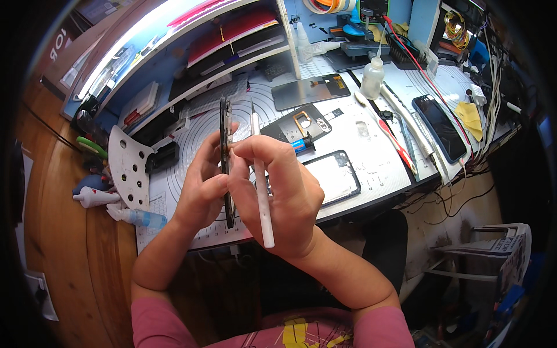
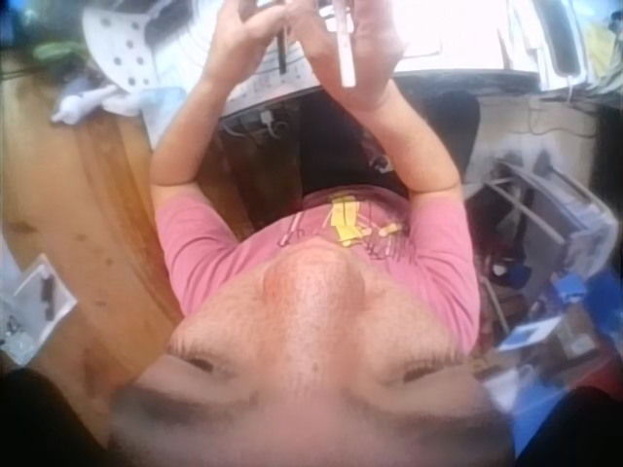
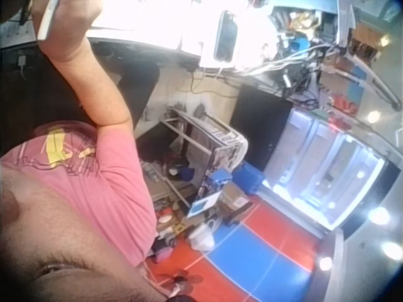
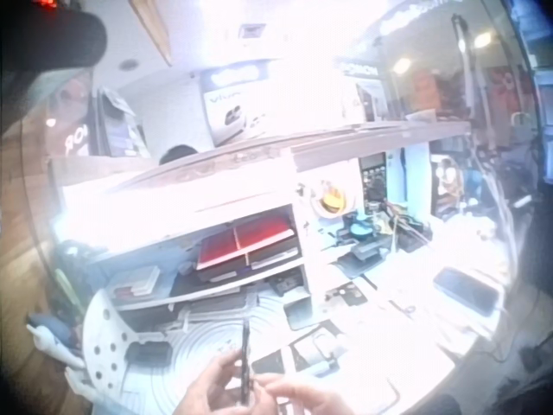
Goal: The person uses a pry tool and scissors to disassemble and repair a mobile phone.
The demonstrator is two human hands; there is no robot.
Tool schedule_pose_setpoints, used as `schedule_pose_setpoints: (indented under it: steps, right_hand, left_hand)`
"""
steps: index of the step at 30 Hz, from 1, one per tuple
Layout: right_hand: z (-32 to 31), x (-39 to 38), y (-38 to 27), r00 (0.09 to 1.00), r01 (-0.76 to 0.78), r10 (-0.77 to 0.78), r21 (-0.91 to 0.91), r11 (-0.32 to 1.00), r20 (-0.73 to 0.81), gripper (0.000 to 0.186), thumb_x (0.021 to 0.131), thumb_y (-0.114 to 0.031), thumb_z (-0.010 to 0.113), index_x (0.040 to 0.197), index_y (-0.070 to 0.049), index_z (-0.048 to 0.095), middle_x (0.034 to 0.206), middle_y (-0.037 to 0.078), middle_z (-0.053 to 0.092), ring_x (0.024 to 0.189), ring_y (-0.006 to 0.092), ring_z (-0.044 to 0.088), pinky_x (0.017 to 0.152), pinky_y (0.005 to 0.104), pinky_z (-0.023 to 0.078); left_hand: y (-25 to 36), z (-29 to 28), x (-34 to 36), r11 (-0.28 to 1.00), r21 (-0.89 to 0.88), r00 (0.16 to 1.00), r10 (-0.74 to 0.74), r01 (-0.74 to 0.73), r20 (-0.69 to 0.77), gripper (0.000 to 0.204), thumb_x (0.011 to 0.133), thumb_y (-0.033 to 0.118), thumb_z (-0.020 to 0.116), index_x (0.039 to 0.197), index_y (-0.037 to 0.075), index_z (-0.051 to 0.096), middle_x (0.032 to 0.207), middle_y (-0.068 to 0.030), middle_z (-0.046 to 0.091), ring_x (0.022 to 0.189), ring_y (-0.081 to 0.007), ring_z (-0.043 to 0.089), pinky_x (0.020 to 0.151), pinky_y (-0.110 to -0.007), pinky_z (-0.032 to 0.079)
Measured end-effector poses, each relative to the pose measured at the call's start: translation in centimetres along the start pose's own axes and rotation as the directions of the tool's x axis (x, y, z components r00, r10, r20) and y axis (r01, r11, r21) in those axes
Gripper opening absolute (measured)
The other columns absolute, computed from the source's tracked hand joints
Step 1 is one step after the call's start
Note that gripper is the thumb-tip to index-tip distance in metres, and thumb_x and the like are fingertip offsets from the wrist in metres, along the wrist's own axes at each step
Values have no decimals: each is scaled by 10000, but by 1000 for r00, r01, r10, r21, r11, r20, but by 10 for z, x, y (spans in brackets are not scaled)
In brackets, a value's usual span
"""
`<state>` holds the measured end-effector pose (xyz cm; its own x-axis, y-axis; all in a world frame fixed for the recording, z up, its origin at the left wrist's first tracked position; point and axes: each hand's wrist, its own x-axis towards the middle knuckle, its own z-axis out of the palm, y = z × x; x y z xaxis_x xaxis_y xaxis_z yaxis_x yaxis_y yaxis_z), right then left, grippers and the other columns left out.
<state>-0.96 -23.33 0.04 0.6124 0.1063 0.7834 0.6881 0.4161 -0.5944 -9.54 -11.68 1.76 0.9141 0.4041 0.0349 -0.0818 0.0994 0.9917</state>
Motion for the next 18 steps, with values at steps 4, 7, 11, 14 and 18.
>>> schedule_pose_setpoints:
  steps: [4,7,11,14,18]
  right_hand:
    - [-1,0,-4,1000,-22,22,40,999,-11,244,827,62,713,1033,28,588,890,119,704,665,157,683,599,247,528]
    - [-1,-1,-12,997,-73,75,102,992,-18,233,837,64,706,1032,27,585,915,135,723,685,161,701,612,246,538]
    - [-3,-4,-24,987,-160,161,137,978,1,231,836,68,703,1030,26,585,924,145,732,705,173,716,627,253,550]
    - [-7,-2,-22,991,-78,71,58,995,115,251,875,95,653,1074,38,512,990,206,716,831,199,718,718,264,573]
    - [-10,0,-23,987,6,-3,-17,1000,162,256,894,107,631,1092,49,479,1013,239,710,906,212,718,772,272,579]
  left_hand:
    - [2,-1,0,989,-138,994,-31,46,107,927,755,309,751,1497,7,285,1249,-132,498,994,-183,578,827,-329,493]
    - [7,-1,-1,957,-258,974,-79,134,213,932,758,325,739,1507,21,274,1169,-124,525,871,-154,576,698,-309,515]
    - [12,1,-1,949,-256,960,-120,186,253,1005,720,422,759,1514,33,281,1116,-101,554,890,-155,579,760,-306,512]
    - [12,3,-1,950,-269,969,-96,157,226,1002,724,414,771,1514,36,283,1152,-105,555,987,-186,590,883,-333,496]
    - [0,-3,-1,984,-179,993,14,7,114,997,721,381,802,1507,35,295,1223,-122,538,1132,-228,576,1022,-387,446]
